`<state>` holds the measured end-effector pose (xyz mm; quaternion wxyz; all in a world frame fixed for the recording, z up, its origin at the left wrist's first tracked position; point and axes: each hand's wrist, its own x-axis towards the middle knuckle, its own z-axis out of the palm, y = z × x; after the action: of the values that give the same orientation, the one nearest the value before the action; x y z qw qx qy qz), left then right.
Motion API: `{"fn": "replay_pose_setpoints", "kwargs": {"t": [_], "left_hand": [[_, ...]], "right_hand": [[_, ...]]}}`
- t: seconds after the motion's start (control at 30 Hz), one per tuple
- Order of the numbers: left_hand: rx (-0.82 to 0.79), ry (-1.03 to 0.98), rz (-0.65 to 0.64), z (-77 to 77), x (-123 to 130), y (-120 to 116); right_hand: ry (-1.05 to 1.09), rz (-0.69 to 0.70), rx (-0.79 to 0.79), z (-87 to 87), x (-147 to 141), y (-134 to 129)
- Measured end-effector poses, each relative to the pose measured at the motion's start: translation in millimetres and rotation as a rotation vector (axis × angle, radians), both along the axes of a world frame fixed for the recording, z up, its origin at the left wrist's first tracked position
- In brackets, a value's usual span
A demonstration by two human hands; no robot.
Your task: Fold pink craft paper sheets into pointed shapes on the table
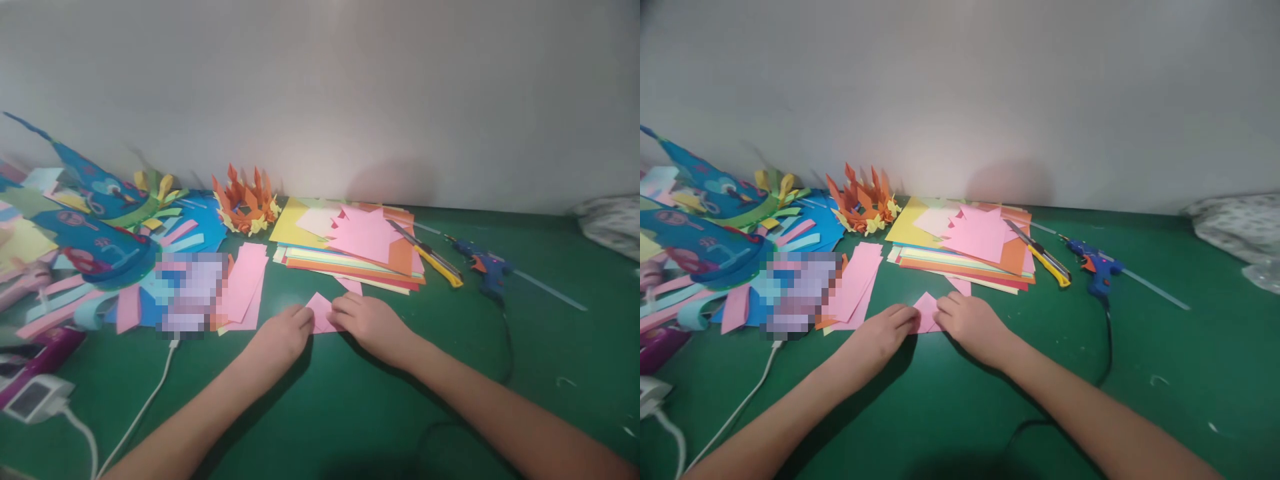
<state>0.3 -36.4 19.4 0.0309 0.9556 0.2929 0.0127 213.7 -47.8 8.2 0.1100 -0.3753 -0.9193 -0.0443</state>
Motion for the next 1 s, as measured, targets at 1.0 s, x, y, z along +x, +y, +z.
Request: {"fn": "replay_pose_setpoints", "kwargs": {"t": [1.0], "left_hand": [[0.124,-0.386,-0.093,-18.3,9.3,-0.1]], "right_hand": [[0.362,0.080,0.104,-3.8,11.6,-24.5]]}}
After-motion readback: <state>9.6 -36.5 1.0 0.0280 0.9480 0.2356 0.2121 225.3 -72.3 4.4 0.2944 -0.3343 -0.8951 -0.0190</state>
